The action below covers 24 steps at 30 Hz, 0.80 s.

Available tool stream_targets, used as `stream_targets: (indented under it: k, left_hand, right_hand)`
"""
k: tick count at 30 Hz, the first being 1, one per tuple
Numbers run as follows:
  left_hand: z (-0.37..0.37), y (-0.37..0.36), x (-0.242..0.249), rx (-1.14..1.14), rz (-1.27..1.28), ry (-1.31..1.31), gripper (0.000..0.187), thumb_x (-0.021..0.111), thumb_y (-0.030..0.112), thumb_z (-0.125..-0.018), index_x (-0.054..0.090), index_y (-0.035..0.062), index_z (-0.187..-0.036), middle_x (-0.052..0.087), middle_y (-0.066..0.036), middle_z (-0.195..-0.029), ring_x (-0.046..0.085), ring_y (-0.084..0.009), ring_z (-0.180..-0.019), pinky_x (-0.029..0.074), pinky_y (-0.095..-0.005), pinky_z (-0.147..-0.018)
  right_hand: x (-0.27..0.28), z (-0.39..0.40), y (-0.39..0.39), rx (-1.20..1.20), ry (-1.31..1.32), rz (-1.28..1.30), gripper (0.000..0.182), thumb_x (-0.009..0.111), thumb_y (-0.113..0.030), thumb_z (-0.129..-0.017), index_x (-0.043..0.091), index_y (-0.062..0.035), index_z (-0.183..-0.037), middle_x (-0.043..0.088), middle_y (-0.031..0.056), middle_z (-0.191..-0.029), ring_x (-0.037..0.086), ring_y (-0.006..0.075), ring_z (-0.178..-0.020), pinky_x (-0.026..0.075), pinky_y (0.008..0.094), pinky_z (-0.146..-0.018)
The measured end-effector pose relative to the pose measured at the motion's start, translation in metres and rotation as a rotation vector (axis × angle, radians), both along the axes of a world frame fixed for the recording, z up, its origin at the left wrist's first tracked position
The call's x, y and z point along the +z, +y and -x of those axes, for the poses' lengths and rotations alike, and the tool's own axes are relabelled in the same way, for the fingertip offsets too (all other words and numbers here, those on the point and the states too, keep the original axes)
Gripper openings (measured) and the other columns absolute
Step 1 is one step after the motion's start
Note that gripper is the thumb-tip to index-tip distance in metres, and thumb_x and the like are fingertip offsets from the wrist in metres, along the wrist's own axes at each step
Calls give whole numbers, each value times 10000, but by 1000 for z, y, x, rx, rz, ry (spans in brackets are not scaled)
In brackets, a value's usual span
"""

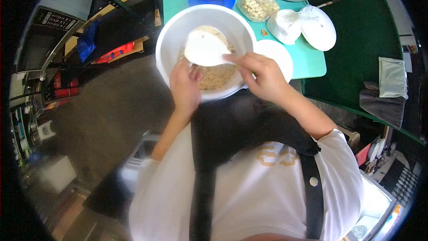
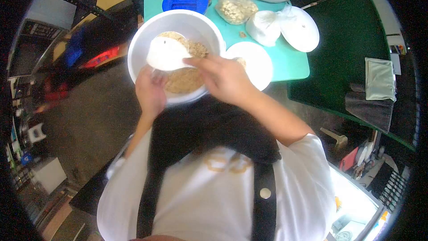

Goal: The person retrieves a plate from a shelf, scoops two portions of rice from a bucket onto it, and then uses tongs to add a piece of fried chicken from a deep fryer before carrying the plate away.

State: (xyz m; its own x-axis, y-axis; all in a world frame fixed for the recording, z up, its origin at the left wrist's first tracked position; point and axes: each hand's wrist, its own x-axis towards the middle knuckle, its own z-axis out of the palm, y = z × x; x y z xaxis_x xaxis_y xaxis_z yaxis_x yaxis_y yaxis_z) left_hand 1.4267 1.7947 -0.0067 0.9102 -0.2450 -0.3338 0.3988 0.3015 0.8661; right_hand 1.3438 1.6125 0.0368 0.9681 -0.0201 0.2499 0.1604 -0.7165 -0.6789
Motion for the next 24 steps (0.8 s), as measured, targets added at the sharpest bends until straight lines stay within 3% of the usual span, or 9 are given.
stream_targets:
  k: [2,3,5,11,18,19,20,22,24]
  left_hand:
    - [0,-4,1,46,124,19,226,435,170,-936,528,-15,-1029,541,-77,-974,467,-123,-765,373,-255,-601]
    - [-1,-1,-2,40,124,19,226,435,170,-936,528,-15,-1029,541,-77,-974,467,-123,-765,373,-255,-601]
    - [-4,4,-11,-5,92,19,321,483,233,-920,516,15,-1154,570,-69,-1112,550,-204,-983,448,-342,-769]
    - [-2,3,-7,71,49,2,363,473,234,-924,494,-6,-1196,555,-96,-1153,544,-216,-1017,440,-361,-827]
    - [1,3,-3,13,-54,-28,348,442,210,-940,494,-14,-1201,554,-98,-1149,551,-205,-992,446,-348,-846]
    - [1,4,-5,19,0,-31,354,440,211,-941,497,-20,-1203,552,-100,-1150,550,-204,-993,447,-342,-844]
    - [1,5,-6,26,52,-34,359,439,211,-942,499,-26,-1205,550,-101,-1152,549,-202,-993,448,-336,-841]
    - [4,6,-7,31,11,-28,356,449,215,-937,505,-23,-1196,551,-98,-1149,551,-200,-985,452,-334,-821]
    - [4,5,-7,32,-18,-18,354,458,219,-932,511,-20,-1188,553,-95,-1146,553,-197,-977,456,-333,-802]
  right_hand:
    - [-4,-7,-9,-13,-15,9,391,547,33,-789,633,-102,-1146,572,123,-733,570,266,-646,468,341,-615]
    - [-9,-12,-11,-26,-40,-20,386,545,30,-795,630,-97,-1149,586,131,-756,576,268,-660,471,339,-625]
    - [-14,-19,-10,-31,-86,-88,369,543,21,-809,623,-81,-1154,617,155,-825,595,272,-705,479,336,-652]
    - [-6,3,-7,61,70,-126,358,537,15,-825,625,-83,-1157,653,152,-933,619,278,-773,483,324,-713]
    - [-12,-18,-7,-4,58,-262,353,522,-13,-845,627,-105,-1170,660,148,-1050,623,238,-797,479,307,-734]
    - [-13,-16,0,13,4,-274,342,557,-59,-825,628,-130,-1152,640,173,-1063,630,340,-936,506,382,-815]
    - [-17,-14,0,15,-1,-278,342,557,-59,-825,628,-130,-1152,640,173,-1063,630,340,-936,506,382,-815]
    - [-24,-8,-3,60,-18,-199,360,510,-12,-850,617,-99,-1183,655,147,-1076,631,203,-829,483,295,-762]
    - [-18,-11,-15,16,150,-275,366,511,-6,-846,614,-97,-1186,651,156,-1084,639,219,-862,486,304,-792]
